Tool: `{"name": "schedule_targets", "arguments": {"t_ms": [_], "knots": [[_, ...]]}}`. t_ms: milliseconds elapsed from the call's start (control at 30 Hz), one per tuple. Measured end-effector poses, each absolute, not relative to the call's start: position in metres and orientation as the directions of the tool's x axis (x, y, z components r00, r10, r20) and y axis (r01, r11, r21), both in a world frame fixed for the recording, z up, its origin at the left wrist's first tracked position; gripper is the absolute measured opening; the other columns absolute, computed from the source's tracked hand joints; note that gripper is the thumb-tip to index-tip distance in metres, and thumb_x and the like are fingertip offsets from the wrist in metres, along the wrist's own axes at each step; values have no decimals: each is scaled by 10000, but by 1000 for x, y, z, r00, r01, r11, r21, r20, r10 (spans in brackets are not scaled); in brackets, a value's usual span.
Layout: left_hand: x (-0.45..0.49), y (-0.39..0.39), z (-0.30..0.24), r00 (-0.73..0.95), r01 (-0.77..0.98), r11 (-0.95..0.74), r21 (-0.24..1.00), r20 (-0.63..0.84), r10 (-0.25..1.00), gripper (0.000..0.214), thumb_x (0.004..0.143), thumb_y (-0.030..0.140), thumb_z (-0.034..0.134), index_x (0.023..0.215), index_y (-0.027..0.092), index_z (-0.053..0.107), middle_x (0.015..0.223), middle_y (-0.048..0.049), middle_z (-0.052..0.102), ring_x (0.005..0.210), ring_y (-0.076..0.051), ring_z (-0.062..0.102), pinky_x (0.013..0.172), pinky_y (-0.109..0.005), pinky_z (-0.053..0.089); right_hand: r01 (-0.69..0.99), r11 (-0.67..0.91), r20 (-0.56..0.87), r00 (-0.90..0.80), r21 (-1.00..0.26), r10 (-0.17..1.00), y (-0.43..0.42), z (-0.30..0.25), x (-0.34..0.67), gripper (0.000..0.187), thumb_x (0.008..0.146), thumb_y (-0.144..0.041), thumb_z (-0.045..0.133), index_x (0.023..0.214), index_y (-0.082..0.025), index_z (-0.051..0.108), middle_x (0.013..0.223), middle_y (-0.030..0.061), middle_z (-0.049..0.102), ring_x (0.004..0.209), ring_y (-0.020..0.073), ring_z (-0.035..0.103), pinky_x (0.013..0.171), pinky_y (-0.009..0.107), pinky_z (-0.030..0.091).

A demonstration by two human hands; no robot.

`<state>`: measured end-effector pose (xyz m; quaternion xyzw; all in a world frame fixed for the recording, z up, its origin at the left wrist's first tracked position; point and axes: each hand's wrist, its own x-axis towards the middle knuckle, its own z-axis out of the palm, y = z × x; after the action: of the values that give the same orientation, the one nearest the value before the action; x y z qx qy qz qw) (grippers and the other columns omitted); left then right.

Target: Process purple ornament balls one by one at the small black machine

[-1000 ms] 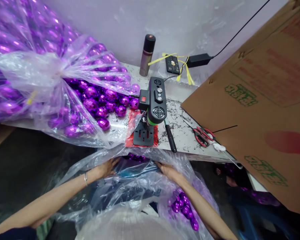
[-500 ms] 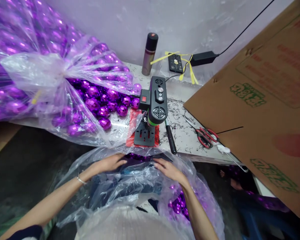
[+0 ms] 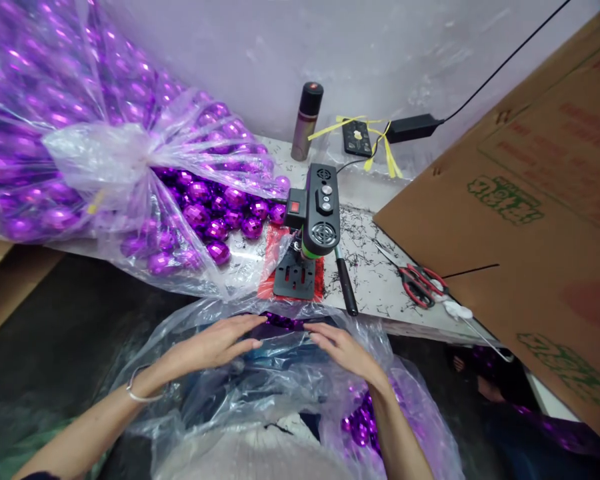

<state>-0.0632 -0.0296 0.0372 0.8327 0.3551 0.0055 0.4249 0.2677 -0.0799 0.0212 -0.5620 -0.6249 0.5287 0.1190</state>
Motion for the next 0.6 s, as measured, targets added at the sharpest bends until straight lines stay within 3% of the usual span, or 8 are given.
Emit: {"name": "schedule_targets", "arguments": {"t_ms": [100,167,267,333,433,500,600], "knots": [[-71,-23,38,674,646,-389,657,-252,694,552,1052,560,415,1492,252,545,1481,-89,632,1360,-267,598,1162,-434,476,567,-282,-409,-109,-774,906,-77,23,289,712,935,-775,374,1263,-244,718,1306,105,736,1264,302,657,1112,474,513],[-72,-23,42,652,658,-363,660,-257,713,538,1046,555,436,1463,246,579,1444,-88,662,1324,-275,625,1135,-430,498,524,-345,-438,-59,-778,897,-83,22,296,754,919,-804,357,1230,-231,736,1208,122,768,1162,318,701,1020,491,567],[-65,-22,56,679,611,-326,722,-265,685,470,1039,536,478,1380,268,656,1331,-64,736,1201,-266,701,1074,-407,535,445,-387,-513,-210,-808,832,-92,25,287,766,908,-820,356,1175,-222,755,1080,122,791,959,299,747,857,461,615],[-60,-11,63,641,591,-334,735,-176,747,409,1054,485,461,1311,275,699,1242,-46,773,1118,-245,729,1020,-388,558,426,-359,-500,-288,-831,816,-95,30,270,726,921,-798,366,1157,-232,755,1073,110,790,922,276,749,833,423,611],[-59,22,70,422,668,-364,649,73,904,371,1056,421,452,1202,226,731,1174,-74,778,1079,-239,725,986,-380,562,446,-265,-440,-352,-855,827,-92,41,237,660,945,-751,386,1145,-241,753,1091,101,788,950,262,742,896,397,582],[-59,52,73,281,751,-340,566,192,940,360,1051,413,464,1179,198,722,1181,-102,764,1081,-245,716,990,-374,549,472,-189,-402,-405,-861,821,-88,48,216,599,961,-704,407,1144,-250,754,1113,94,789,1010,263,730,956,387,551],[-45,93,82,156,863,-219,456,171,973,432,1048,468,473,1288,160,657,1216,-145,743,1103,-272,713,981,-370,535,495,-102,-373,-489,-863,789,-84,52,190,493,997,-588,417,1146,-259,752,1148,78,785,1085,253,712,997,362,517]]}}
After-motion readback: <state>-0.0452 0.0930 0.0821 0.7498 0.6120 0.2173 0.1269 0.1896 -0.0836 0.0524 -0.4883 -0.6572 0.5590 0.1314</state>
